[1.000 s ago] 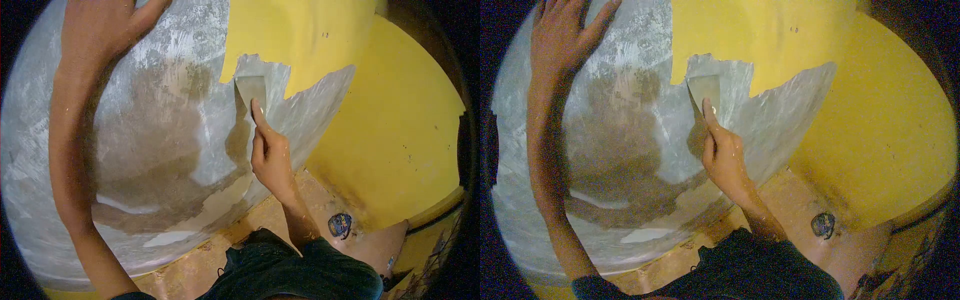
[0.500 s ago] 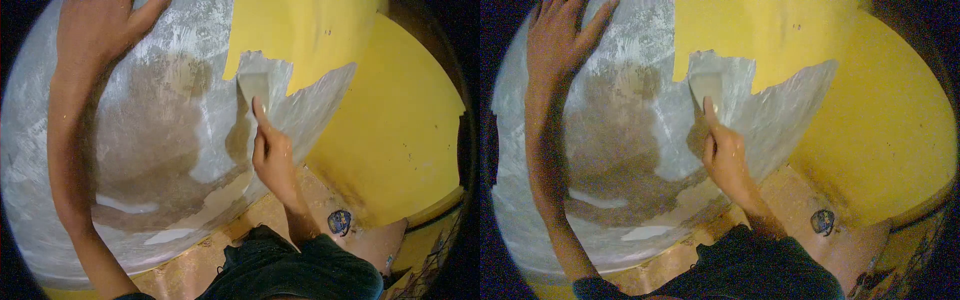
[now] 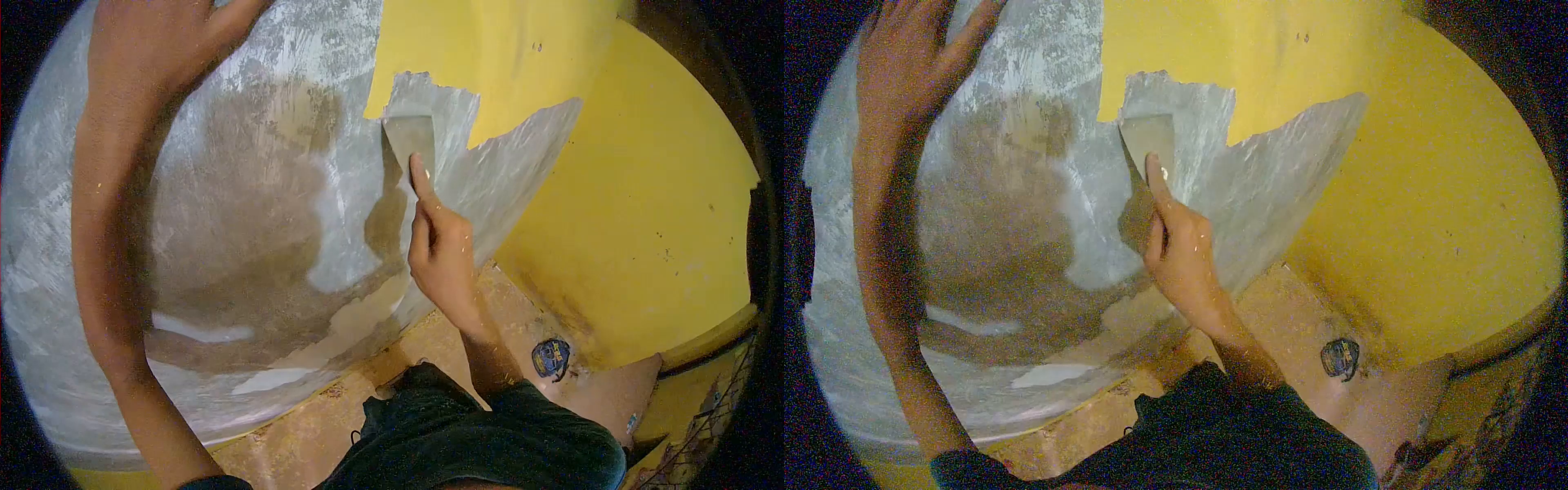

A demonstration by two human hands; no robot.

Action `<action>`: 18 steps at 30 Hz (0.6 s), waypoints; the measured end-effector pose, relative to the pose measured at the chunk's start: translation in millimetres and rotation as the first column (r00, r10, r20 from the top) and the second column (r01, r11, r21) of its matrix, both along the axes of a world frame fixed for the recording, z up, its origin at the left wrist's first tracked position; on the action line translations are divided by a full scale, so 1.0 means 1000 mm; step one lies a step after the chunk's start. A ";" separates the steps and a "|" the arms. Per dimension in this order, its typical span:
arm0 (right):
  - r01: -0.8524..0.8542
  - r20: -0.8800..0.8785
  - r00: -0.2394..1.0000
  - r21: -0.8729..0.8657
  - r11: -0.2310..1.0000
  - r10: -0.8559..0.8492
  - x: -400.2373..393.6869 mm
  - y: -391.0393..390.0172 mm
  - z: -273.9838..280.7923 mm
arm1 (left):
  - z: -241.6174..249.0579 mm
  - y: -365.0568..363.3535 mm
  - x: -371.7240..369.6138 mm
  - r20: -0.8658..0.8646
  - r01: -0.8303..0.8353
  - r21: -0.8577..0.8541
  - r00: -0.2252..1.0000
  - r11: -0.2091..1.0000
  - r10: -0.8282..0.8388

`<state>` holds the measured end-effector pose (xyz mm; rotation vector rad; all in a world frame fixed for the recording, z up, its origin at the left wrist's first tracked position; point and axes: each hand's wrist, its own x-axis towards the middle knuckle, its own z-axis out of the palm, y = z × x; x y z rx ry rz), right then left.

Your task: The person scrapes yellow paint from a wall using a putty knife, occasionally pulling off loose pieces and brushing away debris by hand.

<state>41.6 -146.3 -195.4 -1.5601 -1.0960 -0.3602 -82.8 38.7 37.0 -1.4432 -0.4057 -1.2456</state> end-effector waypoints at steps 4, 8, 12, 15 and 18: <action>0.009 -0.022 1.000 0.019 1.000 -0.008 0.002 0.006 0.013 | -0.002 -0.001 0.000 0.020 -0.024 0.015 1.000 1.000 0.024; 0.022 0.027 0.999 0.000 1.000 -0.022 -0.001 0.004 0.003 | -0.004 0.001 -0.003 -0.005 0.032 0.046 0.999 0.998 -0.032; 0.018 -0.010 1.000 -0.032 0.999 -0.019 0.002 0.003 0.018 | -0.005 -0.003 -0.004 0.013 -0.008 -0.013 1.000 1.000 0.008; 0.026 0.005 1.000 -0.044 0.999 -0.026 -0.001 0.004 0.004 | -0.002 0.000 -0.004 0.013 -0.021 0.009 1.000 1.000 0.021; 0.038 0.014 0.999 -0.035 0.999 -0.038 0.004 0.002 0.006 | -0.004 -0.002 -0.004 0.007 -0.015 -0.025 1.000 1.000 0.015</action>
